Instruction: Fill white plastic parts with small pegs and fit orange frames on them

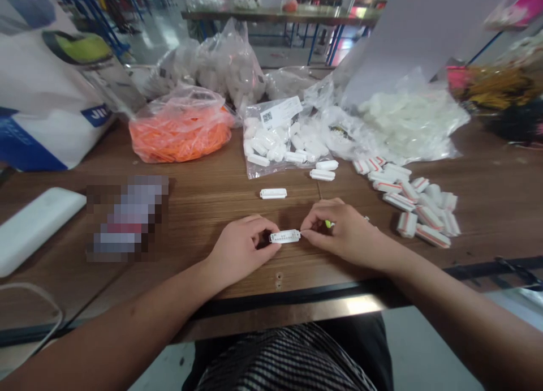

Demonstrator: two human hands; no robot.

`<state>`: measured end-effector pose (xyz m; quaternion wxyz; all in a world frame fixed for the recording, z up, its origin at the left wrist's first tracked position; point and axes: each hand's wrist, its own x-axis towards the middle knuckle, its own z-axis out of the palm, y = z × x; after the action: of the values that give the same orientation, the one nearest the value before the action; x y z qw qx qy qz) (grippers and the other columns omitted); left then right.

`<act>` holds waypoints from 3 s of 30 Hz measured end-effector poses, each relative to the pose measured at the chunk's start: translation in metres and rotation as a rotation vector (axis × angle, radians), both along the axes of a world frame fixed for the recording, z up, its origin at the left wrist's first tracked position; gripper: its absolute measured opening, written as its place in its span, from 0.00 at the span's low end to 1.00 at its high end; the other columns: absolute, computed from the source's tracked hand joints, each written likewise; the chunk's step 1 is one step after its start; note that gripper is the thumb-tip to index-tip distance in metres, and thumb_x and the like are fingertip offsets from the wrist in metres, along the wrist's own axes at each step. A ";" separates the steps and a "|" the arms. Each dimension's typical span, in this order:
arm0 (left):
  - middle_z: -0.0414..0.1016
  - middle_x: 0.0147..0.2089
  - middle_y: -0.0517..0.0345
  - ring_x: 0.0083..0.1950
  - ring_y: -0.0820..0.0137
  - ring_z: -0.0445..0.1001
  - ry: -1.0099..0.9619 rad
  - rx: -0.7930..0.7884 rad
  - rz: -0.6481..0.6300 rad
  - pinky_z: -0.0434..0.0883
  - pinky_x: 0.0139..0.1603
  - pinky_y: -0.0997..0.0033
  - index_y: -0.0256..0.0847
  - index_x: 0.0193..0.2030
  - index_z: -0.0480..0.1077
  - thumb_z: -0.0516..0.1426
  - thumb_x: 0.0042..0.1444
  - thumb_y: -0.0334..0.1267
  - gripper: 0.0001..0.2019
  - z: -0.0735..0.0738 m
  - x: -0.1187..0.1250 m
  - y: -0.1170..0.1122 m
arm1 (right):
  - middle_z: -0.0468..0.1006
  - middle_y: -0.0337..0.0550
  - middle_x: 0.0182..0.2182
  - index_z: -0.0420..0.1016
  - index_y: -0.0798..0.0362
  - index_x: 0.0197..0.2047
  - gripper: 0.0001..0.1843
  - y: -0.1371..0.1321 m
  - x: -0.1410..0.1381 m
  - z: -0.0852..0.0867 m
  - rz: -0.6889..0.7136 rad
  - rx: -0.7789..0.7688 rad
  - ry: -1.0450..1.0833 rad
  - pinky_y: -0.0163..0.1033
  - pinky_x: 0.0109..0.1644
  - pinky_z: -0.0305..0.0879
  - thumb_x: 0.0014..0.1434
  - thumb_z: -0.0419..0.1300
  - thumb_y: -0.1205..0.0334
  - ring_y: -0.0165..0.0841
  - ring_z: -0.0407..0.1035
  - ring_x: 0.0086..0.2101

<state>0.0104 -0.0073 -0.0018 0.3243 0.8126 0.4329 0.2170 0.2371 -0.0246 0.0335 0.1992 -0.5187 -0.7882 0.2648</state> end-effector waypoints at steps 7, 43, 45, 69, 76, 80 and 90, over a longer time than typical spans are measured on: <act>0.67 0.27 0.65 0.24 0.77 0.62 -0.011 0.007 -0.004 0.60 0.29 0.74 0.43 0.36 0.76 0.61 0.51 0.34 0.04 -0.001 -0.001 -0.001 | 0.76 0.36 0.26 0.73 0.52 0.28 0.05 0.008 -0.012 -0.006 0.065 0.034 -0.066 0.41 0.45 0.57 0.55 0.60 0.67 0.30 0.68 0.30; 0.68 0.28 0.66 0.23 0.78 0.61 0.000 0.017 -0.018 0.60 0.27 0.76 0.43 0.36 0.75 0.62 0.52 0.34 0.05 -0.001 -0.002 0.001 | 0.75 0.37 0.18 0.77 0.50 0.22 0.09 0.015 0.061 -0.001 -0.372 0.045 -0.327 0.37 0.29 0.58 0.52 0.59 0.63 0.30 0.69 0.22; 0.68 0.28 0.65 0.23 0.78 0.61 0.005 0.018 -0.025 0.60 0.27 0.76 0.43 0.37 0.75 0.61 0.52 0.34 0.05 -0.001 -0.002 0.001 | 0.78 0.37 0.20 0.79 0.50 0.25 0.09 0.018 0.067 -0.006 -0.355 -0.053 -0.301 0.36 0.28 0.59 0.52 0.59 0.60 0.31 0.70 0.23; 0.68 0.28 0.65 0.23 0.77 0.61 0.002 0.030 -0.029 0.60 0.28 0.76 0.43 0.37 0.75 0.61 0.52 0.34 0.05 -0.001 -0.002 0.002 | 0.81 0.40 0.26 0.79 0.49 0.26 0.10 0.028 0.073 -0.013 -0.271 -0.090 -0.212 0.37 0.30 0.64 0.52 0.59 0.57 0.32 0.73 0.27; 0.68 0.28 0.65 0.24 0.77 0.62 0.006 0.041 -0.034 0.60 0.27 0.76 0.43 0.37 0.74 0.61 0.52 0.34 0.05 -0.001 -0.002 0.002 | 0.79 0.40 0.21 0.77 0.51 0.24 0.11 0.028 0.067 -0.022 -0.287 -0.011 -0.332 0.37 0.28 0.61 0.52 0.58 0.57 0.32 0.71 0.24; 0.68 0.28 0.65 0.24 0.77 0.62 0.007 0.041 -0.038 0.60 0.28 0.76 0.43 0.37 0.75 0.61 0.52 0.34 0.05 -0.001 -0.002 0.002 | 0.77 0.40 0.18 0.76 0.51 0.21 0.13 0.028 0.068 -0.022 -0.371 -0.020 -0.368 0.37 0.26 0.58 0.52 0.56 0.55 0.33 0.70 0.22; 0.68 0.27 0.65 0.24 0.76 0.62 0.010 0.035 -0.035 0.61 0.28 0.75 0.43 0.37 0.75 0.61 0.52 0.35 0.05 -0.001 -0.002 0.002 | 0.82 0.40 0.27 0.80 0.49 0.27 0.09 0.024 0.073 -0.019 -0.326 -0.082 -0.156 0.37 0.28 0.65 0.50 0.61 0.55 0.33 0.73 0.27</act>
<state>0.0080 -0.0049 -0.0031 0.3116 0.8266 0.4167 0.2146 0.3103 -0.0010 0.0149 0.1565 -0.6661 -0.6953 0.2200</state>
